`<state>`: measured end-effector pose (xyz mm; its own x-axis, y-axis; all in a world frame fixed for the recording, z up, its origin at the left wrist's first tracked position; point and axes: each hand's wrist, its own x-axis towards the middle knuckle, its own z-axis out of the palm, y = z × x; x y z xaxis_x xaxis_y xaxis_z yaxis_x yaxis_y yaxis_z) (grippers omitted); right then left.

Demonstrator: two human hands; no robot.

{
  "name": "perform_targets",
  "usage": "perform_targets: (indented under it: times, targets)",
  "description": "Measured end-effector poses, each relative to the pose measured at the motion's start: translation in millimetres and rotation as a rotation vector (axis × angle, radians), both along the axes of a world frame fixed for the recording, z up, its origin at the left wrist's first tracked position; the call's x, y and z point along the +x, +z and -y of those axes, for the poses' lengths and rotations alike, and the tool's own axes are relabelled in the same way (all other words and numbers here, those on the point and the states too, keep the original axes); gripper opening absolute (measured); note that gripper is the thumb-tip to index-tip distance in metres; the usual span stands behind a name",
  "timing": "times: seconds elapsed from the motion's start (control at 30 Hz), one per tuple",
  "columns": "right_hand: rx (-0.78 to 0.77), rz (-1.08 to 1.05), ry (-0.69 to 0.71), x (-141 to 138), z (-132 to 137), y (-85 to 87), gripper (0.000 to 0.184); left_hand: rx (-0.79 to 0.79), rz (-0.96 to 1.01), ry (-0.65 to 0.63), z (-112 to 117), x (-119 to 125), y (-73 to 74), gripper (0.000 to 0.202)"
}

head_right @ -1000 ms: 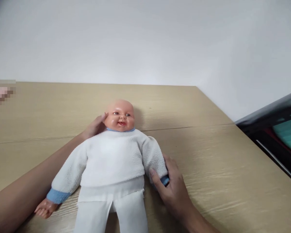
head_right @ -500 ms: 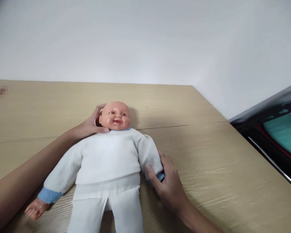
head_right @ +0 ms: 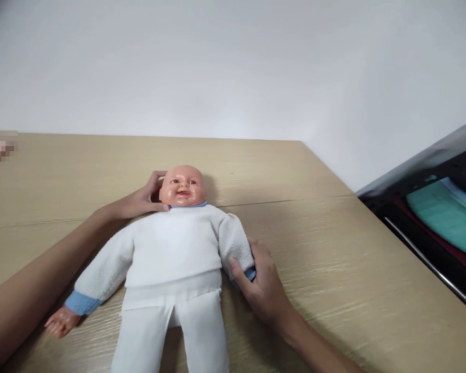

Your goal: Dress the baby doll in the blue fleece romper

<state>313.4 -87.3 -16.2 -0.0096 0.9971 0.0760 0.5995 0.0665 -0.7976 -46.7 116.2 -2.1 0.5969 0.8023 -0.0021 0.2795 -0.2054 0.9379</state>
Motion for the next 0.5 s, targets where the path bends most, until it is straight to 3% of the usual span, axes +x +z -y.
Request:
perform_targets:
  times: [0.17, 0.3, 0.4, 0.5]
  targets:
    - [0.011, 0.014, 0.002, -1.7, -0.7, 1.8, 0.048, 0.013, 0.015, 0.013, -0.2, -1.3, -2.5, 0.096]
    - [0.124, -0.008, -0.053, -3.6, 1.9, 4.1, 0.053, -0.001, 0.127, 0.066, 2.0, -6.0, -6.6, 0.1]
    - [0.154, -0.032, -0.135, 0.2, 7.8, 4.6, 0.057, 0.015, 0.156, 0.165, 8.8, -14.0, -10.7, 0.097]
    - [0.247, 0.032, -0.189, 7.2, 26.3, 6.8, 0.05, 0.061, 0.184, 0.309, 22.6, -23.5, -14.2, 0.076]
